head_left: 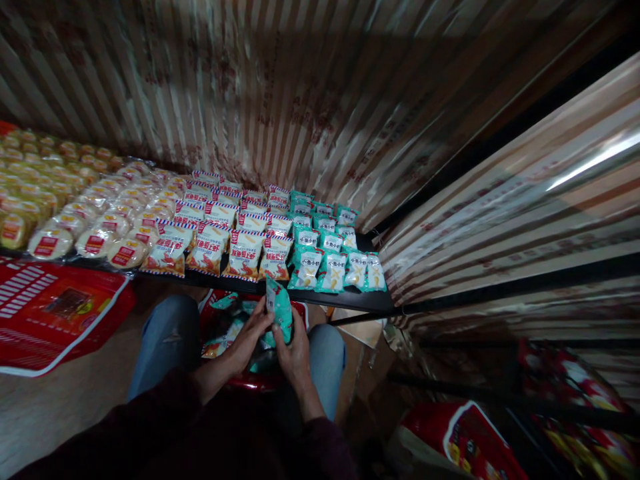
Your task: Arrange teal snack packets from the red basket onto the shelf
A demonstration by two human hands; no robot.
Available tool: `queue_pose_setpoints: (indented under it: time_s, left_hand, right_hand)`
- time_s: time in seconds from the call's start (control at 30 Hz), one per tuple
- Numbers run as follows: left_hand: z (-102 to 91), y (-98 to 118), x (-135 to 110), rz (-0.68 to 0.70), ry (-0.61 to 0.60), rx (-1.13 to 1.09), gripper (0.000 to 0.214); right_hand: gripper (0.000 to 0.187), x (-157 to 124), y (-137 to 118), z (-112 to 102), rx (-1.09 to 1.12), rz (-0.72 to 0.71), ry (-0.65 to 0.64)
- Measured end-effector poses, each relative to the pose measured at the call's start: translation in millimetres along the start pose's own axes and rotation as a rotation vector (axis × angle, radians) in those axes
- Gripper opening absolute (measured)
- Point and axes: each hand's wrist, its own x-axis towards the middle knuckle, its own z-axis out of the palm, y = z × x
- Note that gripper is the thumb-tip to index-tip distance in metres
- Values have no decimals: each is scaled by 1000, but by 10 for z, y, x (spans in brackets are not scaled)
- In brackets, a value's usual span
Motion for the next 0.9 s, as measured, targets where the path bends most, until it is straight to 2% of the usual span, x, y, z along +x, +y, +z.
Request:
queue_pose_setpoints:
  time_s: [0.13, 0.3, 0.43, 0.57, 0.7, 0.8, 0.9]
  left_hand:
    - [40, 45, 0, 49, -23, 100, 65]
    - [88, 19, 60, 57, -40, 136, 69]
    - [106, -54, 149, 48, -49, 164, 78]
    - [124, -90, 228, 113, -43, 230, 72]
    - [177, -145, 305, 181, 7, 319, 65]
    - [223, -232, 375, 215, 56, 397, 62]
    - [253, -315, 432, 236, 114, 470, 60]
  right_hand:
    - [47, 42, 77, -137, 160, 121, 55]
    - [54, 68, 172, -269, 363, 291, -20]
    - [59, 66, 234, -293, 410, 328, -4]
    - [60, 78, 276, -286, 454, 328, -16]
    - [56, 106, 315, -271, 307, 242, 78]
    - [56, 119, 327, -265, 93, 69, 172]
    - [52, 107, 312, -247, -129, -95, 174]
